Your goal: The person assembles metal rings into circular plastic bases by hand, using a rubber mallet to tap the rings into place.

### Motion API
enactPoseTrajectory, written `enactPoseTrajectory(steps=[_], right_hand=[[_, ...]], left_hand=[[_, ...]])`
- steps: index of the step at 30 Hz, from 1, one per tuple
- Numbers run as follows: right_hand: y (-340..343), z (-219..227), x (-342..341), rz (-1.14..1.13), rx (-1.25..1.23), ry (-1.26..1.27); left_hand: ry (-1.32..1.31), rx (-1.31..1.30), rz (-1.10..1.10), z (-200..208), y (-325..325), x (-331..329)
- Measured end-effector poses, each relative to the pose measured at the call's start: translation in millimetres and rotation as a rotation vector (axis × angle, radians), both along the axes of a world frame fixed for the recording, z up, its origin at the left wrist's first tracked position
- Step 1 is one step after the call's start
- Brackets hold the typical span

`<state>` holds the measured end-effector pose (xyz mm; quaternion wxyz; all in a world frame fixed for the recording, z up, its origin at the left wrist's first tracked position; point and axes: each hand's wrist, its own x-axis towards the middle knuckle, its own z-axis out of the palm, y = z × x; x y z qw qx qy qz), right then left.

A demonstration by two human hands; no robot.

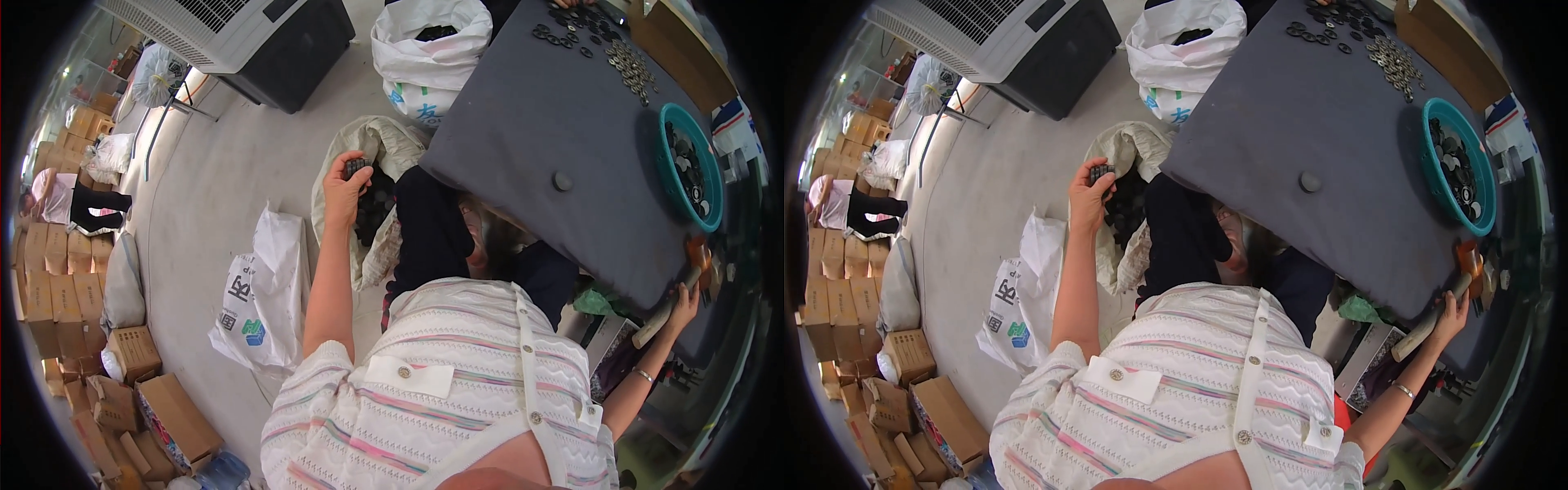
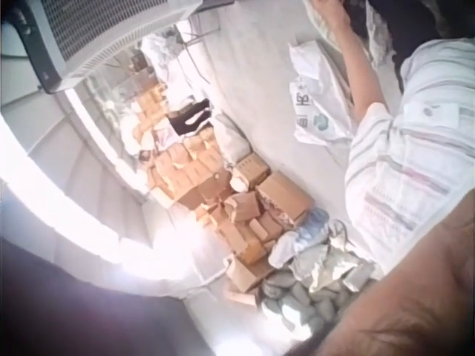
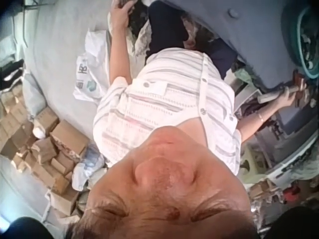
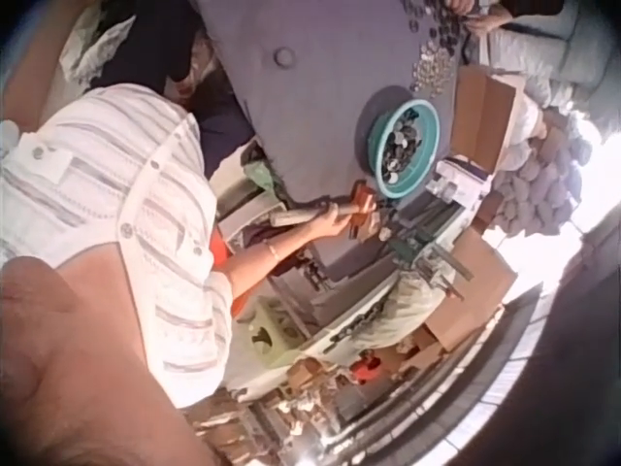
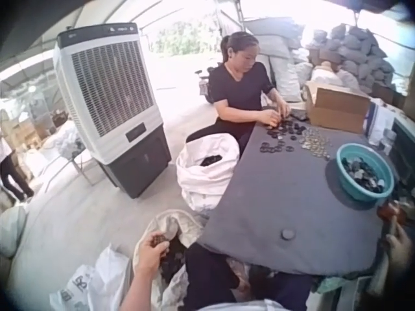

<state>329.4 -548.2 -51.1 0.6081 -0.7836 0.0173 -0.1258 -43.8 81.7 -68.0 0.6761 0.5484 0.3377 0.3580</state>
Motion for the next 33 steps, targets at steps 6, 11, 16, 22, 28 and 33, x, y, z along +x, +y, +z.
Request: enactPoseTrajectory(steps=[6,11,16,22,28,33], right_hand=[[-19.9,-6.2,7.8,0.001,-0.007,-0.008],[-7.8,-3.7,11.3,0.027,0.016,0.006],[-7.3,5.1,0.2,-0.014,-0.025,0.069],[3.4,14.1,1.2,0.004,-0.048,0.052],[11.9,19.0,-7.9,0.042,0.013,0.058],[-9.3,15.5,-1.1,0.045,0.048,0.157]], left_hand=[[0.206,0.096,0.109,-48.5,27.7,-13.9],[0.187,0.183,0.175,-76.8,43.6,-37.5],[0.01,-0.018,0.051,-20.4,15.4,-25.9],[-0.234,-0.043,-0.289,33.8,-14.5,-16.1],[-0.355,0.076,-0.615,69.9,-34.6,12.3],[-0.42,0.142,-0.771,84.7,-42.8,42.3]])
